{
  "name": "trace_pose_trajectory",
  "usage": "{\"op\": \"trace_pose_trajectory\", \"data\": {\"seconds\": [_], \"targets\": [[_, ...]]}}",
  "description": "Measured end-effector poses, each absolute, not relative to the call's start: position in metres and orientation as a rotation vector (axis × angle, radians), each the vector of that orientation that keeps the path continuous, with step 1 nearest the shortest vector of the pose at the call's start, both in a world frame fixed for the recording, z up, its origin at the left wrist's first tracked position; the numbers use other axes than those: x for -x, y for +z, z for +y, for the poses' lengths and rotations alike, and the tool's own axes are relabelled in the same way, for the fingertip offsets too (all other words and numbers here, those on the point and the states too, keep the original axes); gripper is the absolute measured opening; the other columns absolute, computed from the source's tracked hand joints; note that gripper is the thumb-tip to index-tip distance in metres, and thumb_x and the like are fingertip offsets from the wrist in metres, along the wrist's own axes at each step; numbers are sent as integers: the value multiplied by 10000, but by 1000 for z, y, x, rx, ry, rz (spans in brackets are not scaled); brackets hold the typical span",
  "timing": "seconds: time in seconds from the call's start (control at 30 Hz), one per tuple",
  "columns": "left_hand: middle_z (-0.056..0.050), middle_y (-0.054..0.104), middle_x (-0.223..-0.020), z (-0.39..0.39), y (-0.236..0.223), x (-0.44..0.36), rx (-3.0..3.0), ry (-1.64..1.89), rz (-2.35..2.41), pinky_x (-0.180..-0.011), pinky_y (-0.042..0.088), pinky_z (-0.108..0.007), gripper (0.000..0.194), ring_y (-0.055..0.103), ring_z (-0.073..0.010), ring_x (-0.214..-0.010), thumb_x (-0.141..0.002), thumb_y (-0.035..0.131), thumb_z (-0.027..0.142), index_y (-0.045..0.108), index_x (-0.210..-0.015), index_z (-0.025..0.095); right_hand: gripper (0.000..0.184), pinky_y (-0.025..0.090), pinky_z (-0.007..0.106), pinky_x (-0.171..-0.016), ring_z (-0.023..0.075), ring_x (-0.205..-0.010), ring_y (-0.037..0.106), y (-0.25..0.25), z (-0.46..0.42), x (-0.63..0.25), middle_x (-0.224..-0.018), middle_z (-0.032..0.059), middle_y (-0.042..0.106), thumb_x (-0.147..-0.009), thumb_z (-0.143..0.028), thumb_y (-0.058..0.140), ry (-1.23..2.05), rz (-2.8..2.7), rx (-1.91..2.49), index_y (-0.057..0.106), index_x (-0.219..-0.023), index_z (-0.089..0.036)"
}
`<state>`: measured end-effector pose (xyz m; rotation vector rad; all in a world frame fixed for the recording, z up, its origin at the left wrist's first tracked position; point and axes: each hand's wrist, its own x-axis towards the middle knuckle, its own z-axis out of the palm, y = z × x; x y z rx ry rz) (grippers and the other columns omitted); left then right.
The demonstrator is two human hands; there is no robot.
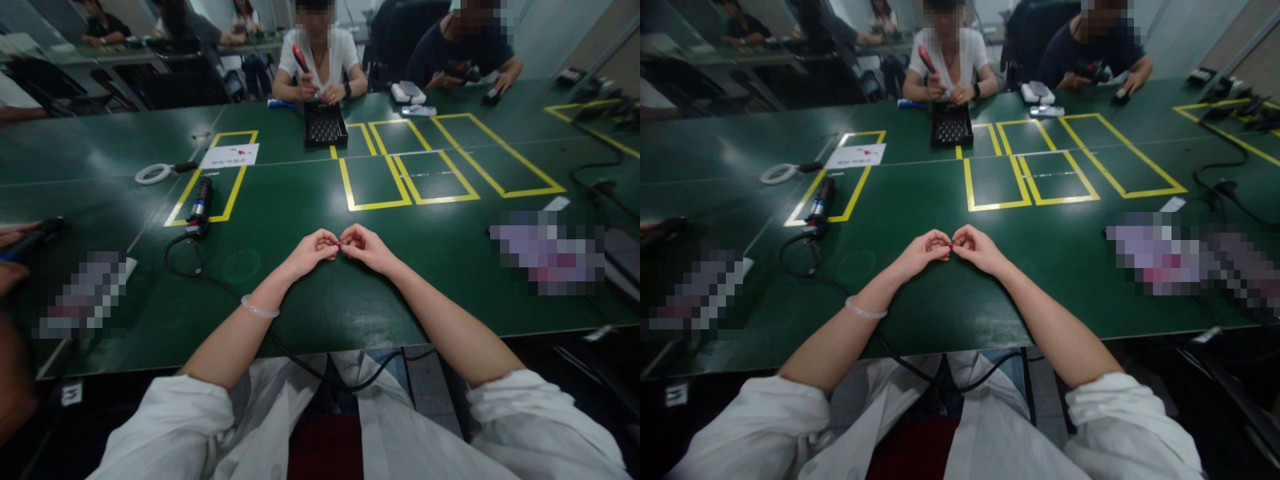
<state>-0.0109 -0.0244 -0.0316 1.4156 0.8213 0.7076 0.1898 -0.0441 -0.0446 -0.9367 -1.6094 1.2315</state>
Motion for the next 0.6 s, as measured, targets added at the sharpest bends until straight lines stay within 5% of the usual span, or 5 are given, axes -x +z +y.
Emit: {"op": "trace_pose_trajectory", "data": {"seconds": [0.6], "targets": [[-40,616,-919,-24,-33,11,-1441,733,805,-718,487,-235,344,613,-96,-767,-744,762,236,557,-993,116,308,382,229,-544,88,-586,474,-45,-44,-189,-755,-21,572,-774,-395,725,1226,-1615,949,574,-933,-179]]}}
